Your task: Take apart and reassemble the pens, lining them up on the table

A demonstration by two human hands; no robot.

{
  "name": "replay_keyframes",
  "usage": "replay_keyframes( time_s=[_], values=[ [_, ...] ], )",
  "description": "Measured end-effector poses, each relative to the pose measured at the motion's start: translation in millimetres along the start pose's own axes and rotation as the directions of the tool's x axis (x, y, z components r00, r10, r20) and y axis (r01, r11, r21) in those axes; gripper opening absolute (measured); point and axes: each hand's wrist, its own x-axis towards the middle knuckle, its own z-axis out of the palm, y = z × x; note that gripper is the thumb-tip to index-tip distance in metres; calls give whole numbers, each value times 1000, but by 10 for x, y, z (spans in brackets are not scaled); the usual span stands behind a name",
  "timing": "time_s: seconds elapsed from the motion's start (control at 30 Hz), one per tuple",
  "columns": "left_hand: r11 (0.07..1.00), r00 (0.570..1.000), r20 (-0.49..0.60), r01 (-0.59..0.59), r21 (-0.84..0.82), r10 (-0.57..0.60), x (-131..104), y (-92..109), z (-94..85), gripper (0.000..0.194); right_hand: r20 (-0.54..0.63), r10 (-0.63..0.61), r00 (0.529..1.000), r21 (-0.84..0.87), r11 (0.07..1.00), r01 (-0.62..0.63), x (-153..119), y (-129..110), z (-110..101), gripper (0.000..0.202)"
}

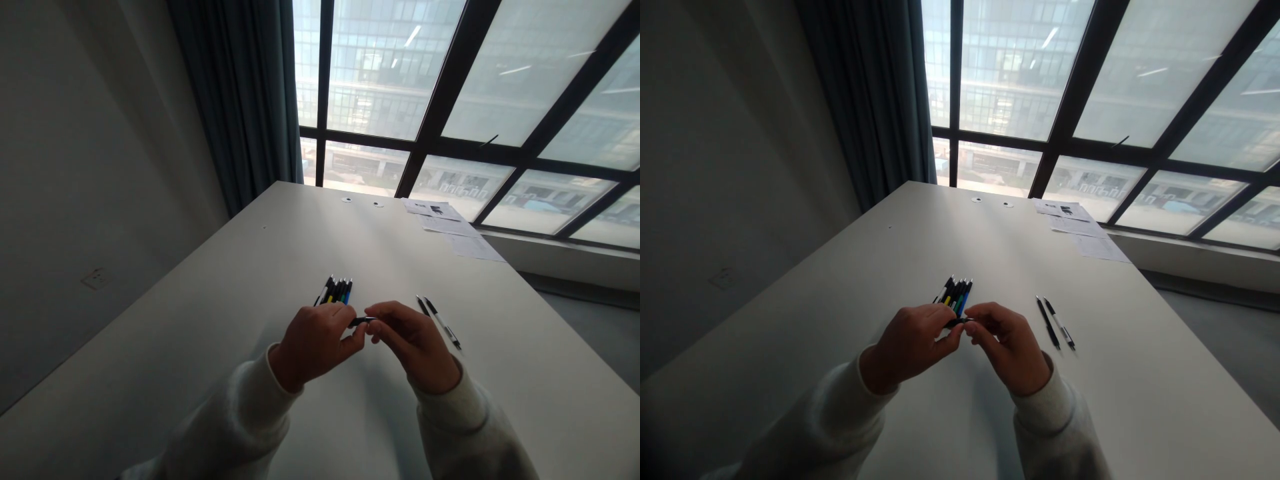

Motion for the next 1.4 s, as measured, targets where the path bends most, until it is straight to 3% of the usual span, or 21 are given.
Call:
replay_keyframes(
  time_s=[0.3,0.53,0.67,0.73,0.83,0.9,0.97,1.13,1.4],
  values=[
    [999,999,-9,34,21,-33,-23,-45,-5,36,-39,-74,997,-40,997,72,-1,-31,-36,10],
    [999,999,-25,26,-31,-27,4,-17,-12,22,-64,-84,994,-48,996,81,-6,-46,-6,12],
    [997,998,-38,43,-57,-45,3,-11,-18,17,-125,-62,990,-196,980,37,14,-7,-103,15],
    [997,998,-31,59,-46,-61,1,-9,-16,19,-126,-24,992,-384,923,-26,48,95,-184,14],
    [996,997,-19,73,-40,-74,6,-2,-10,21,-36,141,989,-722,681,-123,101,374,-282,9],
    [996,997,-12,77,-36,-78,11,2,-3,22,-4,325,946,-860,481,-169,117,600,-319,14],
    [996,996,-4,84,-31,-84,14,2,8,23,23,437,899,-901,398,-171,117,799,-344,17],
    [995,995,13,96,-19,-96,8,-13,45,23,11,476,879,-914,362,-185,90,1023,-397,20],
    [995,995,31,99,-16,-98,12,-13,56,24,-20,450,893,-896,388,-215,68,940,-449,19]
  ],
)
